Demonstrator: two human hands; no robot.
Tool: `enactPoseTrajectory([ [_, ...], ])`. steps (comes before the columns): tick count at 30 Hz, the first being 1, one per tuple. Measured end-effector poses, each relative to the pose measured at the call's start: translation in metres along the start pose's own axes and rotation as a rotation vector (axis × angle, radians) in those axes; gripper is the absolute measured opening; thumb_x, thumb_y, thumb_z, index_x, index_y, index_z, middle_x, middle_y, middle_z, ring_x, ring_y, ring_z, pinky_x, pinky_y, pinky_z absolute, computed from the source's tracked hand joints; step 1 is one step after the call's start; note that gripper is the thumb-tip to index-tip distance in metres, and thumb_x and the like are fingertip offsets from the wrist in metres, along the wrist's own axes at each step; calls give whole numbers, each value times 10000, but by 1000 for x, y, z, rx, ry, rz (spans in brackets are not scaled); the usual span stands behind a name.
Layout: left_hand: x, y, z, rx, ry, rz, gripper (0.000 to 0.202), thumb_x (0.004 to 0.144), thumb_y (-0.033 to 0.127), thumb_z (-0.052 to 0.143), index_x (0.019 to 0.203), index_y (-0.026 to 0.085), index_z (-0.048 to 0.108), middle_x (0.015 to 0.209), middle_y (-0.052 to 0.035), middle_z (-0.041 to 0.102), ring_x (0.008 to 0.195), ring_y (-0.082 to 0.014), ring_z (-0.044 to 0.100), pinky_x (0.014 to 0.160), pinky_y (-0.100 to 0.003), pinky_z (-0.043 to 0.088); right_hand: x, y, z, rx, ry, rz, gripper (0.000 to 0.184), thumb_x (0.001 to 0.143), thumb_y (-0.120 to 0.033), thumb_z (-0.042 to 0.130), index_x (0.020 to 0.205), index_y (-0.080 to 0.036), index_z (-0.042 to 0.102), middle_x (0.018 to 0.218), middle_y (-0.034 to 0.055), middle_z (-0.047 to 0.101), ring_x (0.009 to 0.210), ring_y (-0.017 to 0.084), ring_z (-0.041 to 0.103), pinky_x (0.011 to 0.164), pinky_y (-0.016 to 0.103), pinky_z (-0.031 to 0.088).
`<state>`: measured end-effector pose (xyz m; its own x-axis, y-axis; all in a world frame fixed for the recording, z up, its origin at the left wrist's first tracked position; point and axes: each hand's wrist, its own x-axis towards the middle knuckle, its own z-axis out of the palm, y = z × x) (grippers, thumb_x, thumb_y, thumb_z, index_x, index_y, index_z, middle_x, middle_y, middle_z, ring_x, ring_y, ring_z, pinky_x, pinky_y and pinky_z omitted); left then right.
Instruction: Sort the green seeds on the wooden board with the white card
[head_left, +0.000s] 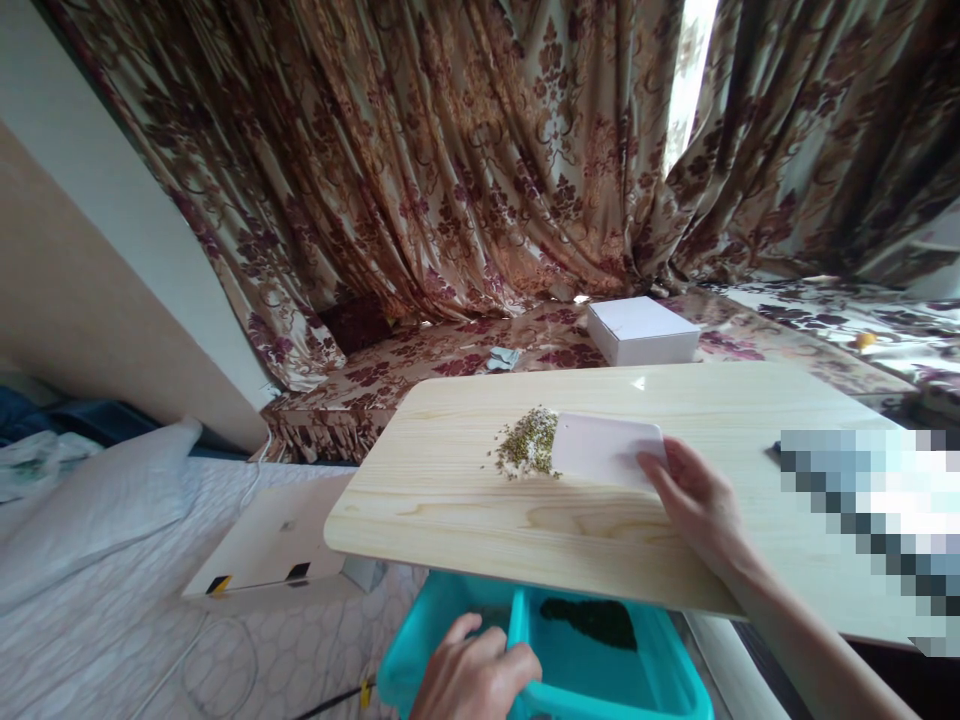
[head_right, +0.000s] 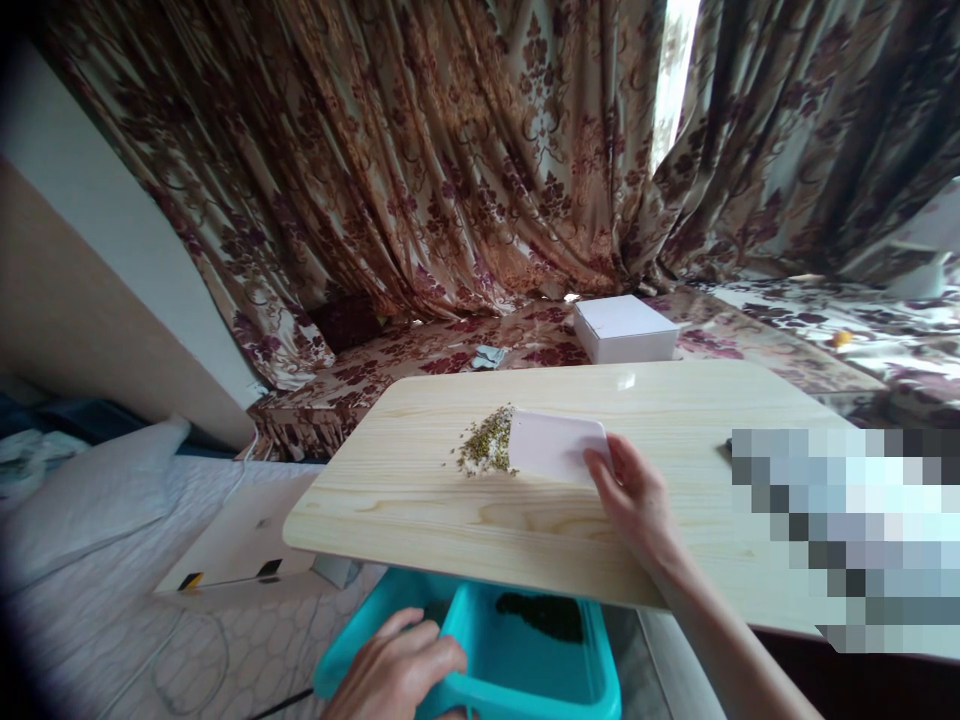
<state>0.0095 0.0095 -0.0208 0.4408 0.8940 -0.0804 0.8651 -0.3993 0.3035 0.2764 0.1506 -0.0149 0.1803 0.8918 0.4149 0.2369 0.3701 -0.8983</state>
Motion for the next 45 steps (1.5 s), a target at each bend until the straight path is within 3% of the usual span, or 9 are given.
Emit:
enactPoseTrajectory([
  [7,1,0,0,7,-25,-4,198,730,209,747,888,265,642,812,33,640,815,-193,653,971,-403,424,-2,-2,-3,-24,16,-1,140,790,-360,602,847,-233,618,717,20,652,638,172,617,564,264,511],
  [19,-1,-7,9,-1,56,47,210,758,390,743,901,269,649,785,24,638,772,-205,651,962,-373,428,-2,-1,-4,-24,41,6,140,767,-347,611,844,-230,623,717,20,651,626,171,597,547,263,487],
  [31,-2,-1,2,-28,13,11,159,759,245,732,879,271,631,806,42,631,816,-185,644,976,-397,417,-4,-2,-4,-14,32,24,133,771,-332,604,857,-237,642,724,14,665,656,173,611,579,258,492],
  [38,-2,0,1,-49,14,13,236,746,337,799,902,246,647,824,15,642,848,-213,650,979,-427,418,-3,3,-3,-25,67,20,124,761,-339,620,830,-235,627,683,6,638,621,169,596,538,254,487],
  [45,-5,3,-3,-67,10,7,249,764,362,796,921,238,649,848,3,648,889,-219,649,1002,-416,397,-3,3,0,-37,14,-3,117,774,-331,611,842,-239,638,696,8,642,629,165,596,555,249,494],
])
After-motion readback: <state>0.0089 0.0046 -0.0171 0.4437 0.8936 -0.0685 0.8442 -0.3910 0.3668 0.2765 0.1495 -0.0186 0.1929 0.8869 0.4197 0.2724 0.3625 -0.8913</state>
